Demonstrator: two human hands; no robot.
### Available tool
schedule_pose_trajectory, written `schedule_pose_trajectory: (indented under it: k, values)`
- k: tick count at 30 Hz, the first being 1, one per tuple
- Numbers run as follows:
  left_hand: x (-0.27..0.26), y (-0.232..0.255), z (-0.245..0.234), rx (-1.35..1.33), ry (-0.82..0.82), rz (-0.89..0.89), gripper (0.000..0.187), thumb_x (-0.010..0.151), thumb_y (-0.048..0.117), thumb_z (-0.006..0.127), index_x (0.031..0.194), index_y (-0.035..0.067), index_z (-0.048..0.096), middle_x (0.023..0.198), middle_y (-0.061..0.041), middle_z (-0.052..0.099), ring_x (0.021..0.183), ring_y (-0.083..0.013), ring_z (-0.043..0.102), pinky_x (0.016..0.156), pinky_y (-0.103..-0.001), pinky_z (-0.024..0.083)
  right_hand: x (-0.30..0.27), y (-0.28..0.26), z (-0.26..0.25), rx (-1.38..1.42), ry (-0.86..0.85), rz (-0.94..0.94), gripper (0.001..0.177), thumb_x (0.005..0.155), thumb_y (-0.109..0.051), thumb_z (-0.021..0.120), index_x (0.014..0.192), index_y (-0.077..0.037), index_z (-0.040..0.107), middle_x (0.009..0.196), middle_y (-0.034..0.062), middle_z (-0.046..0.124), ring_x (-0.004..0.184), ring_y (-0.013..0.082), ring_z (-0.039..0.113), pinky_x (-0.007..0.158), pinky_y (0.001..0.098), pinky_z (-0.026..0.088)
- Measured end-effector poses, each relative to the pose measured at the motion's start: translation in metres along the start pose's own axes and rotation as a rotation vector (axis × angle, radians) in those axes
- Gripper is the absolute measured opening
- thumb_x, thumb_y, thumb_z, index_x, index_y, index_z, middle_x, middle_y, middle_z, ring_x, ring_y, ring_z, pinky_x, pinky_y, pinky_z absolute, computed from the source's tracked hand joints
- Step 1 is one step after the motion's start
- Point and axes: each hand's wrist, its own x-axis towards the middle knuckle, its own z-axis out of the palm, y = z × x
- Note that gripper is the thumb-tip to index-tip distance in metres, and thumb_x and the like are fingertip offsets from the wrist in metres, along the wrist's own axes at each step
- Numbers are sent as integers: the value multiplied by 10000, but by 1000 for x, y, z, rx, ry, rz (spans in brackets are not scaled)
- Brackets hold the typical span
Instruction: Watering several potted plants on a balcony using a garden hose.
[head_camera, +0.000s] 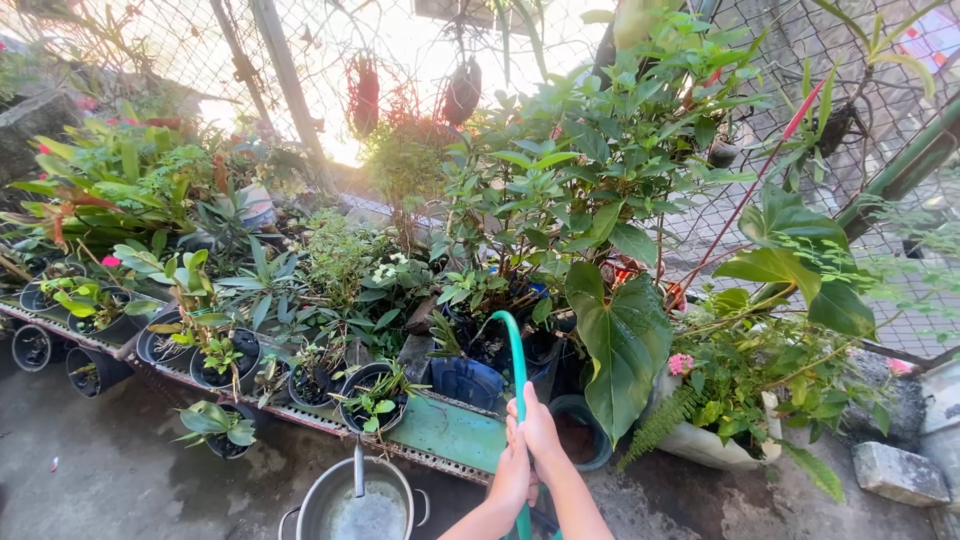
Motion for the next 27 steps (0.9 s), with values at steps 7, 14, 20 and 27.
schedule_pose_trajectory:
  k: [7, 14, 20, 27]
  values:
    - [39, -14, -3, -61, -62, -50, 623, 1036, 687, 292, 911, 115, 506, 529, 44, 368, 377, -112, 380, 369, -290, 307, 4, -14, 2, -31, 124, -47, 618, 986, -659, 355, 747, -104, 486, 506, 42, 450, 409, 166, 437, 404, 303, 360]
    - [75, -39, -2, -160, -19, 50, 592, 1019, 661, 327, 891, 116, 520, 495, 31, 327, 345, -129, 334, 341, -314, 258, 16, -13, -8, -60, 35, 7, 617, 1010, -650, 388, 746, -103, 494, 517, 16, 432, 421, 146, 424, 415, 286, 344]
    - [80, -31, 0, -126, -86, 31, 627, 1033, 677, 294, 888, 108, 513, 507, 44, 342, 354, -111, 335, 341, -300, 262, 12, -24, -3, -53, 149, -43, 615, 997, -646, 365, 752, -95, 490, 506, 28, 442, 415, 156, 421, 413, 299, 352]
    - [97, -48, 2, -158, 21, 111, 540, 993, 645, 335, 974, 163, 577, 524, 46, 353, 373, -120, 347, 359, -312, 249, 29, -17, -13, -58, 6, 28, 609, 1007, -649, 401, 765, -99, 501, 502, 20, 417, 416, 148, 432, 413, 288, 351]
